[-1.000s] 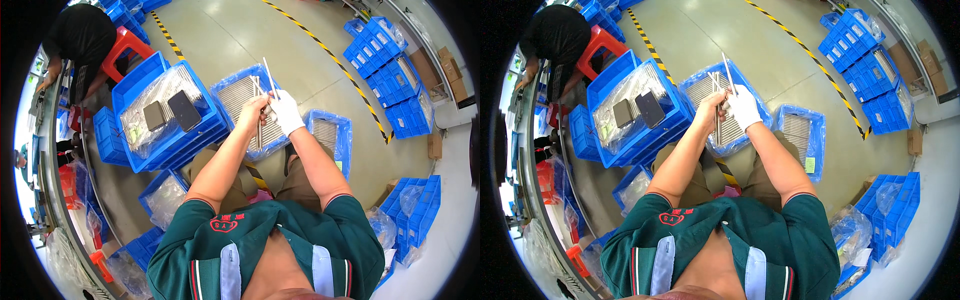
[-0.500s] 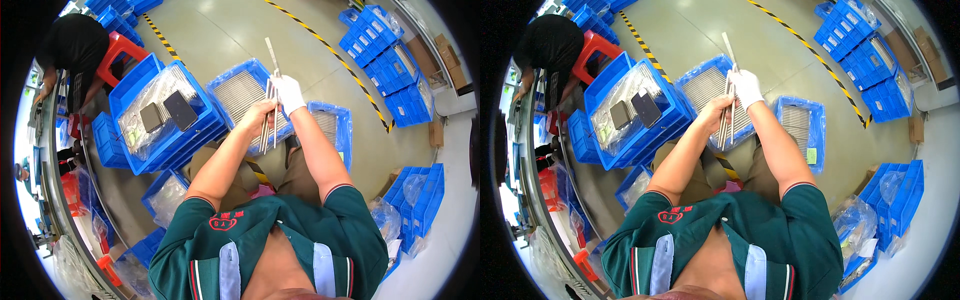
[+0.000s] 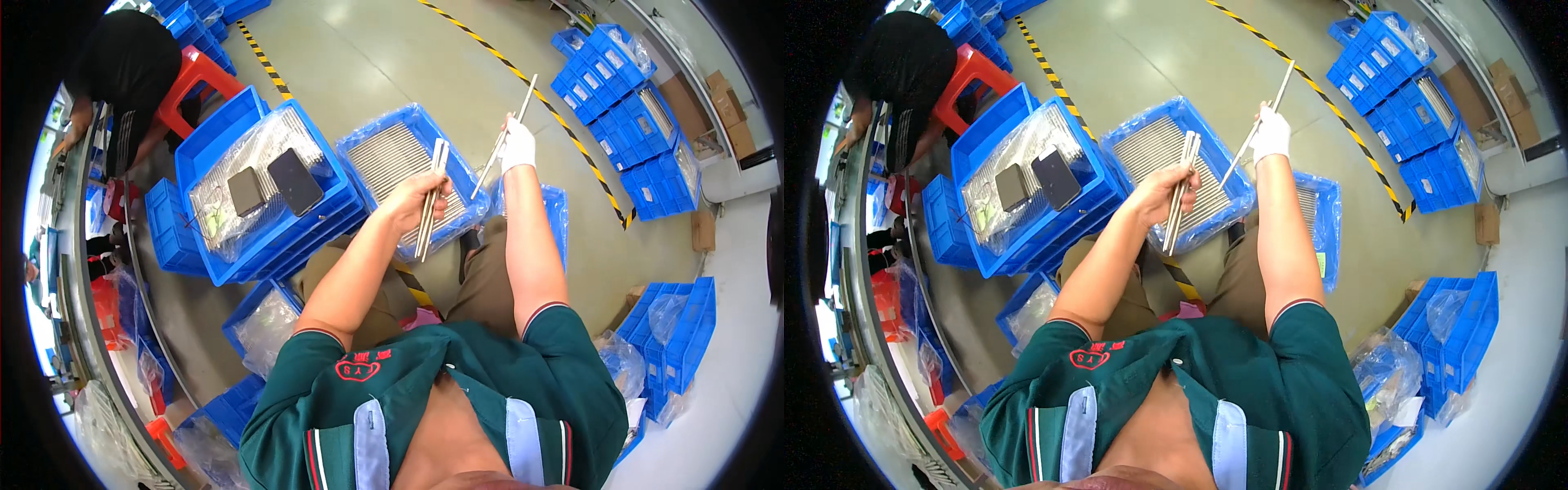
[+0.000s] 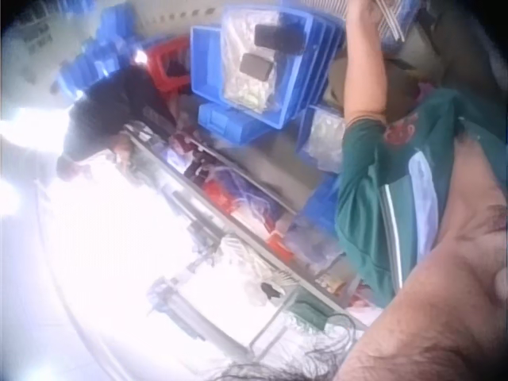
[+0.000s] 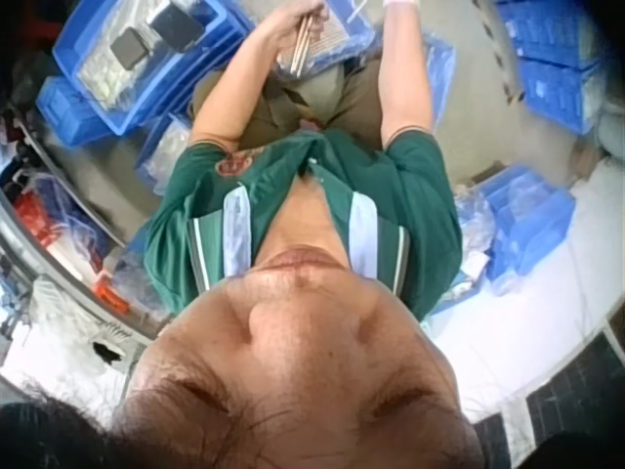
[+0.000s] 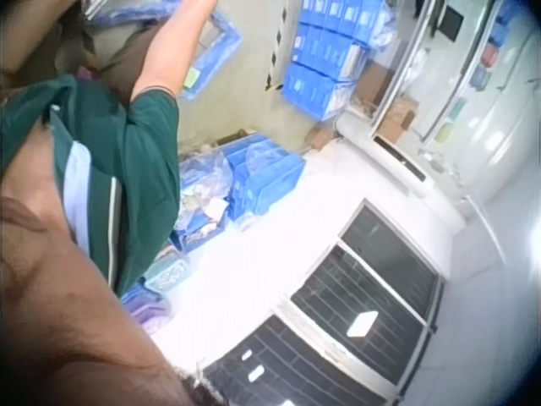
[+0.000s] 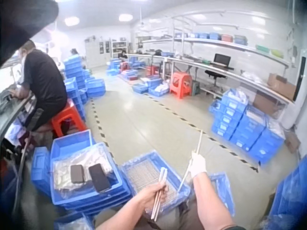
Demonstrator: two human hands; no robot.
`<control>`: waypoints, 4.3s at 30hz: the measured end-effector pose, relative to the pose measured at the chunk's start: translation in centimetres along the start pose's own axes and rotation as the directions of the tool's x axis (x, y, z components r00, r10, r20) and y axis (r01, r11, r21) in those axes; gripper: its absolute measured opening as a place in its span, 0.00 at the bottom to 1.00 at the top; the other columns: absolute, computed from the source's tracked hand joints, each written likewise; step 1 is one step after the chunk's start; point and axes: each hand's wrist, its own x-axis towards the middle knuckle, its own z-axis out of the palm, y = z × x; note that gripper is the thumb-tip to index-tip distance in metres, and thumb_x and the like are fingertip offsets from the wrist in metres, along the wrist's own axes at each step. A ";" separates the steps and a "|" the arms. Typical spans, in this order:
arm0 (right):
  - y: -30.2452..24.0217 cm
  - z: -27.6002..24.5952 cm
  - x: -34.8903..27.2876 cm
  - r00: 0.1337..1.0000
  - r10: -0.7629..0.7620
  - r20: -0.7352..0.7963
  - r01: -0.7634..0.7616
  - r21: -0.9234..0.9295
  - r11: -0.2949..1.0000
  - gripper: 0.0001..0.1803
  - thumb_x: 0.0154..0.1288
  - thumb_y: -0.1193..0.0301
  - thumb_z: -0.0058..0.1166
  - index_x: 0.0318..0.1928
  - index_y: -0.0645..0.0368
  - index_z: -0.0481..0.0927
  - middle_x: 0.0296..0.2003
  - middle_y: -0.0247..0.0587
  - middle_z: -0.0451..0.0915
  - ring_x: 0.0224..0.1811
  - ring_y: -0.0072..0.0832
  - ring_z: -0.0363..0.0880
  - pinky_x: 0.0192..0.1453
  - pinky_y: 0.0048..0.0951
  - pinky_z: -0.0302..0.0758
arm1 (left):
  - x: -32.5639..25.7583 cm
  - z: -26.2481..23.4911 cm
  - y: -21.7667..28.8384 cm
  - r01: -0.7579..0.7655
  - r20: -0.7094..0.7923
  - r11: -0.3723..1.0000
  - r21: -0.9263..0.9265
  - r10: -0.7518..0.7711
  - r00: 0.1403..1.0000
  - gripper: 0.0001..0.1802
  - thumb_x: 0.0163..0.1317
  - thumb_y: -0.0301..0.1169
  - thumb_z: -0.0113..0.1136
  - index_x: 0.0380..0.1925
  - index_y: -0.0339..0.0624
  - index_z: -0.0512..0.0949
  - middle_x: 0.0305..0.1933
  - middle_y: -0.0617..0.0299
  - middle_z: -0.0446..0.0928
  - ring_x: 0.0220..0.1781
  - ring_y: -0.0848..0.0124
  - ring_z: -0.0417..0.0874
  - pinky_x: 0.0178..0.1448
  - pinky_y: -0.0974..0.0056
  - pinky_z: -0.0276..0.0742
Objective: The person sits on the floor and repeatedly picks up bundles of long, thin metal rods from a blue plastic bin. They separate the rods into smaller groups and place them back into the bin or an adjacent bin. The person wears white gloves and handles the rods carefully to keep them organized.
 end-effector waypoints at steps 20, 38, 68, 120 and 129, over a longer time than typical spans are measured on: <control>4.6 2.7 -7.0 0.841 0.035 0.540 0.279 -0.488 0.827 0.13 0.67 0.62 0.49 0.35 0.59 0.78 0.21 0.33 0.74 0.18 0.19 0.69 0.19 0.24 0.66 | 0.8 -1.5 1.9 -0.246 -0.113 0.962 -0.120 0.233 0.966 0.13 0.63 0.38 0.57 0.35 0.39 0.75 0.31 0.63 0.73 0.25 0.72 0.72 0.30 0.63 0.73; -0.5 2.4 -14.7 0.691 0.296 0.660 0.022 -0.428 0.903 0.19 0.68 0.73 0.44 0.58 0.63 0.71 0.23 0.21 0.68 0.16 0.07 0.58 0.19 0.12 0.52 | -0.3 -3.0 6.3 -0.603 -0.324 0.786 -0.136 0.540 0.777 0.17 0.66 0.43 0.53 0.35 0.38 0.74 0.24 0.66 0.67 0.23 0.76 0.67 0.27 0.68 0.68; 3.0 4.9 -15.4 0.884 -0.064 0.463 0.211 -0.273 0.939 0.15 0.66 0.74 0.49 0.53 0.62 0.72 0.36 0.39 0.79 0.29 0.18 0.79 0.31 0.19 0.77 | 1.3 0.7 1.3 -0.423 -0.336 0.904 0.065 0.419 0.844 0.10 0.67 0.38 0.47 0.32 0.45 0.72 0.21 0.71 0.65 0.16 0.82 0.62 0.17 0.76 0.59; 6.7 1.7 -9.3 0.559 0.421 0.714 -0.214 -0.366 0.906 0.13 0.69 0.60 0.46 0.40 0.57 0.75 0.32 0.34 0.78 0.34 0.23 0.77 0.38 0.25 0.75 | 1.1 -3.1 2.8 -0.460 -0.149 0.888 0.018 0.457 0.877 0.16 0.60 0.41 0.60 0.34 0.38 0.75 0.28 0.57 0.75 0.32 0.61 0.79 0.33 0.58 0.78; 5.5 1.0 -13.5 0.216 0.508 0.834 -0.557 -0.322 0.765 0.11 0.62 0.63 0.57 0.33 0.55 0.71 0.22 0.30 0.71 0.20 0.22 0.73 0.22 0.22 0.71 | 0.4 -1.0 2.7 -0.324 0.059 0.931 0.168 0.318 0.946 0.15 0.62 0.40 0.58 0.36 0.38 0.76 0.33 0.57 0.79 0.32 0.71 0.81 0.31 0.68 0.79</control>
